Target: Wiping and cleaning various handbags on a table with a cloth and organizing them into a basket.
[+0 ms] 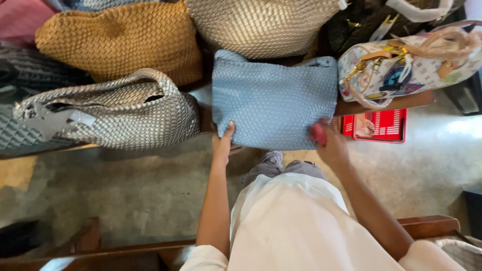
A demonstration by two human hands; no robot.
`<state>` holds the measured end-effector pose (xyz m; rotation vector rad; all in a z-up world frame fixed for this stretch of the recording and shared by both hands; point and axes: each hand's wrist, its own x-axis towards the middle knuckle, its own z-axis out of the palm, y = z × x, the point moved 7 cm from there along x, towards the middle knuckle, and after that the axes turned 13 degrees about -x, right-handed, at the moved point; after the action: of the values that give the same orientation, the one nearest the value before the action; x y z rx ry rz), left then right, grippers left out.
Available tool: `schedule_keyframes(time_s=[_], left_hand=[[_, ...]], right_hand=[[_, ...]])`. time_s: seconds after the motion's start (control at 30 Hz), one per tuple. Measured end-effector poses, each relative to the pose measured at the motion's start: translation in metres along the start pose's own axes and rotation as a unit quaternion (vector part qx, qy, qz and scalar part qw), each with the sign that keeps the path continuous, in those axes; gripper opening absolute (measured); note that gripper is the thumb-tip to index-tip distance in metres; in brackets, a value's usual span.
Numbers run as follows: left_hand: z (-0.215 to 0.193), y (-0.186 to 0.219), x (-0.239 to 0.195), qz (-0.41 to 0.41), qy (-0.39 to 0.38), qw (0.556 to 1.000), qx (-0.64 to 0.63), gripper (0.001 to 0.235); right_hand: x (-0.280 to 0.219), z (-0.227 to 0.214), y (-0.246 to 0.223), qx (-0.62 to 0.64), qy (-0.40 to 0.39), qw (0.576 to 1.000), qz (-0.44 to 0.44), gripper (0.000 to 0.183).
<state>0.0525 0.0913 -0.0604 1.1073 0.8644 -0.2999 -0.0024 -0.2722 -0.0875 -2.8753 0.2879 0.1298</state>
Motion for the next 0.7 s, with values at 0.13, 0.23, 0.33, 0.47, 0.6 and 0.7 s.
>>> schedule_keyframes(time_s=[0.13,0.23,0.33,0.47,0.6,0.7], left_hand=[[-0.019,-0.038,0.054,-0.016,-0.023,0.999,-0.039,0.105],[-0.021,-0.042,0.068,0.011,-0.021,1.0,0.006,0.11],[-0.009,-0.014,0.039,0.024,-0.01,0.998,0.051,0.108],[-0.014,-0.025,0.039,-0.014,0.0,1.0,-0.001,0.1],[-0.013,-0.017,0.036,-0.002,-0.007,0.998,0.058,0.114],[-0.017,-0.04,0.07,-0.007,-0.011,1.0,-0.009,0.106]], right_hand=[[0.017,0.02,0.03,0.014,-0.128,0.985,0.115,0.056],[0.011,0.002,0.011,-0.009,-0.13,0.986,0.102,0.055],[-0.001,-0.049,-0.064,0.053,-0.077,0.995,0.02,0.06],[-0.012,-0.063,-0.091,0.104,-0.041,0.993,-0.029,0.078],[0.009,-0.008,-0.005,0.011,-0.106,0.993,0.059,0.058],[0.022,0.019,0.038,-0.012,-0.186,0.975,0.119,0.038]])
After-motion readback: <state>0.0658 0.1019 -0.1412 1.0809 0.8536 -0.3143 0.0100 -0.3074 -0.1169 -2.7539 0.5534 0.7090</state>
